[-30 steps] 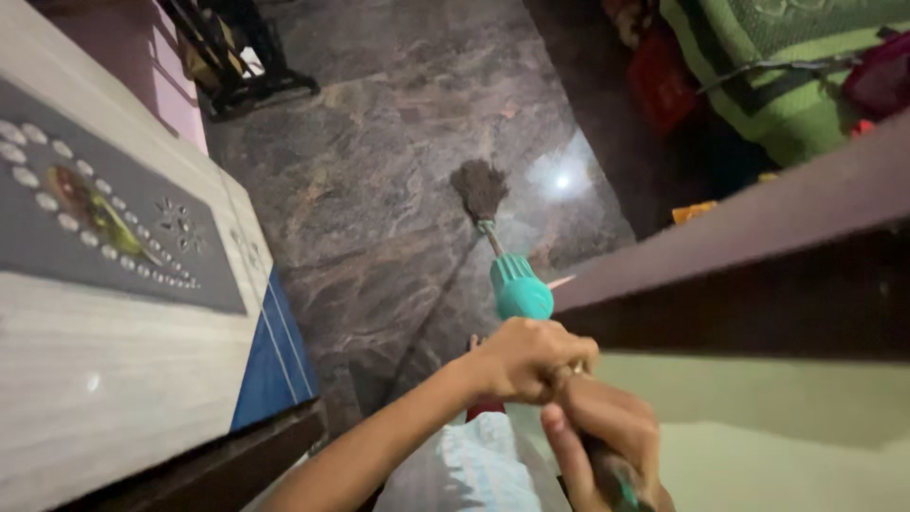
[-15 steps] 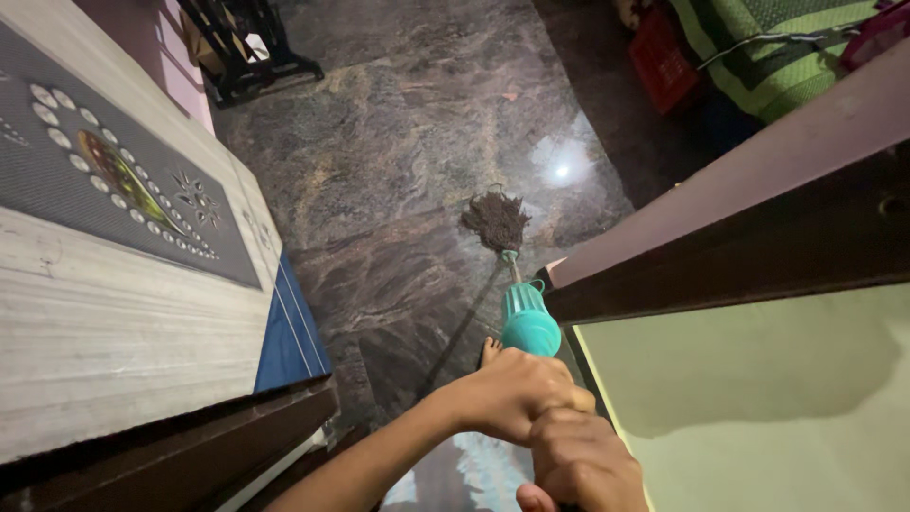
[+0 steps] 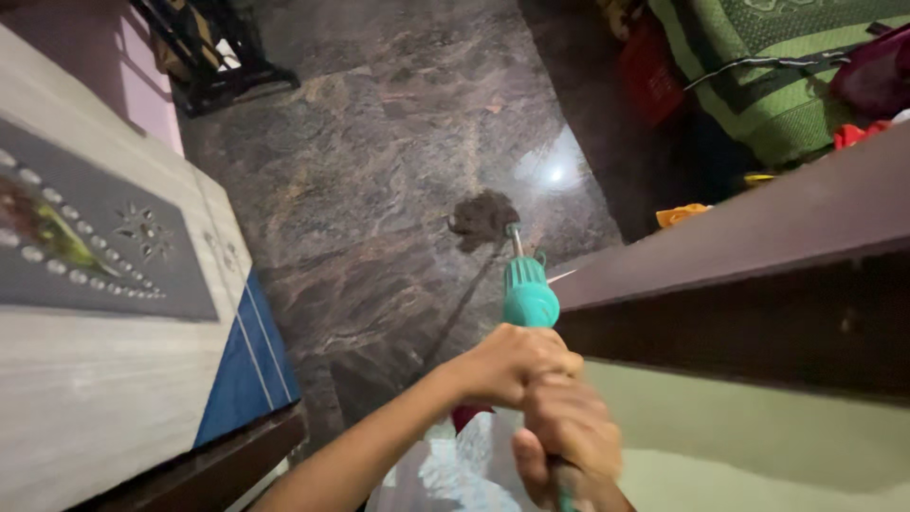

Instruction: The person mops a tiled floor in a bedroom using a teal spin mop. They move the mop back and forth across the floor, navigating around furniture and clutter.

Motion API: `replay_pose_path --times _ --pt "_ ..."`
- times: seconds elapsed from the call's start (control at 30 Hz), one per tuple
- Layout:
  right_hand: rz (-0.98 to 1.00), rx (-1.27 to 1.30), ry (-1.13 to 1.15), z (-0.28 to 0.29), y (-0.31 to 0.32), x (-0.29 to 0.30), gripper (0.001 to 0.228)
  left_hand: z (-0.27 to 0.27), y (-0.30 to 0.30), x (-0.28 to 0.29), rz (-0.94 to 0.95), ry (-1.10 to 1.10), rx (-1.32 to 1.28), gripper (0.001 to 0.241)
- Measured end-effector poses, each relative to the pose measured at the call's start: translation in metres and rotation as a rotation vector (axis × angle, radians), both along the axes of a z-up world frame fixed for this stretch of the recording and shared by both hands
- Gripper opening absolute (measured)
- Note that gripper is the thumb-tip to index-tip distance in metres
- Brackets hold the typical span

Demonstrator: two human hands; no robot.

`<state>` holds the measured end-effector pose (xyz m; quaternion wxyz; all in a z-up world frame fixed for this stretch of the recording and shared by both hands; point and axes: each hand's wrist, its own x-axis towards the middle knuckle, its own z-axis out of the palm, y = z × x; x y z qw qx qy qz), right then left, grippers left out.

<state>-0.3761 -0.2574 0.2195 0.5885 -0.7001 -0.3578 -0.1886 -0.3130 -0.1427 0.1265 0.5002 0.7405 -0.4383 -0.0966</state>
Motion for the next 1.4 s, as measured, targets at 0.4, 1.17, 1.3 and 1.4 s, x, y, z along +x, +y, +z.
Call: replay_pose_path --times 0.4,1.17,1.3,1.4 --pt "0.050 -0.470 -0.003 -0.151 -0.048 0.100 0.030 -0.195 -0.050 0.113 -0.001 -0.093 0.042 0.015" --pt "0.313 0.009 -0.033 0.005 0.104 -0.108 0.038 0.012 0.111 -0.132 0.228 -0.200 0.132 0.012" --pt "0.397 0.014 -0.108 0.001 0.151 -0.118 0.039 0.024 0.168 -0.157 0.303 -0.220 0.079 0.013" --pt "0.545 0.042 -0.083 -0.007 0.186 -0.126 0.035 0.024 0.201 -0.185 0.432 -0.190 0.149 0.018"
